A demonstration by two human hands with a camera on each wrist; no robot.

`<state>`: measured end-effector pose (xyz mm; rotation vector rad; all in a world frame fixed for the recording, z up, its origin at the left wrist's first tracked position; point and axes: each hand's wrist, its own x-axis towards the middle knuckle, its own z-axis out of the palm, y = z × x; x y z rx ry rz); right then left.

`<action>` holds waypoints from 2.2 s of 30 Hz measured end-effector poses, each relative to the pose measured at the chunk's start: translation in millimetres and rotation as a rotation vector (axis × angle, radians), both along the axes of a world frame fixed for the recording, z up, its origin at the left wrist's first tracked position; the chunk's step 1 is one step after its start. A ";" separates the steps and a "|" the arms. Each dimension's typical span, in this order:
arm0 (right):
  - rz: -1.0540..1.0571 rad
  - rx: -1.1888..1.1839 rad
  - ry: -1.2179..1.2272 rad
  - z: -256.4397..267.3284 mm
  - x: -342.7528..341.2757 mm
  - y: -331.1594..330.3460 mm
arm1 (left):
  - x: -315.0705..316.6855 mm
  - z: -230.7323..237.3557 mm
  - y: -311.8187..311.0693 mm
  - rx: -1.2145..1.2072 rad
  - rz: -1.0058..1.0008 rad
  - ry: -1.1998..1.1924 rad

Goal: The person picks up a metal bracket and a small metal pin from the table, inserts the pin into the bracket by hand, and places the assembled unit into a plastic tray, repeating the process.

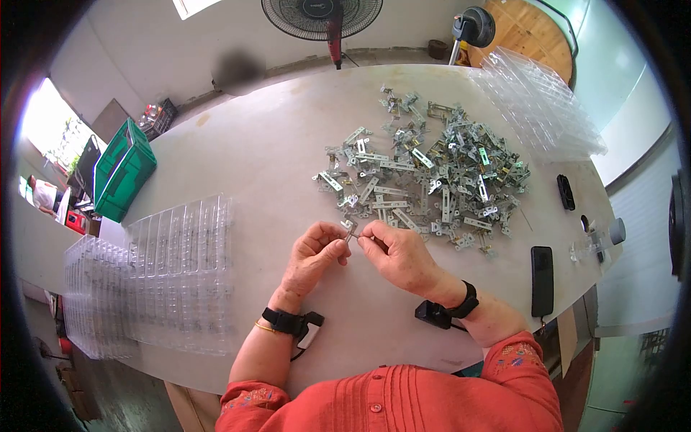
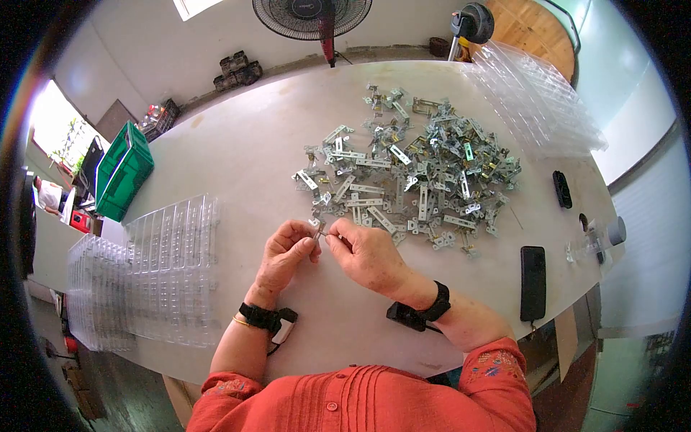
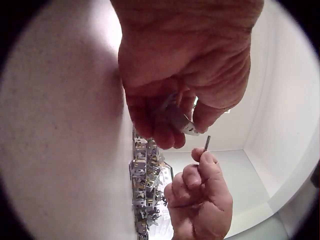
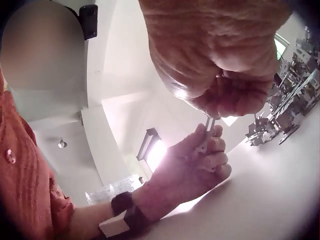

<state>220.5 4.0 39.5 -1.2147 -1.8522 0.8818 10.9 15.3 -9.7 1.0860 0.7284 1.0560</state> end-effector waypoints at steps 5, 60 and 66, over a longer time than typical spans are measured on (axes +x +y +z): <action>0.056 0.029 -0.037 -8.7 -2.2 -1.3 | 0.6 0.0 0.2 -0.016 -0.014 0.038; 0.301 -0.681 0.271 -22.9 2.7 13.8 | -5.2 -1.0 4.8 -0.133 0.165 -0.171; 0.305 -0.657 0.248 -26.0 3.0 14.8 | -4.2 -0.6 4.3 -0.113 0.167 -0.187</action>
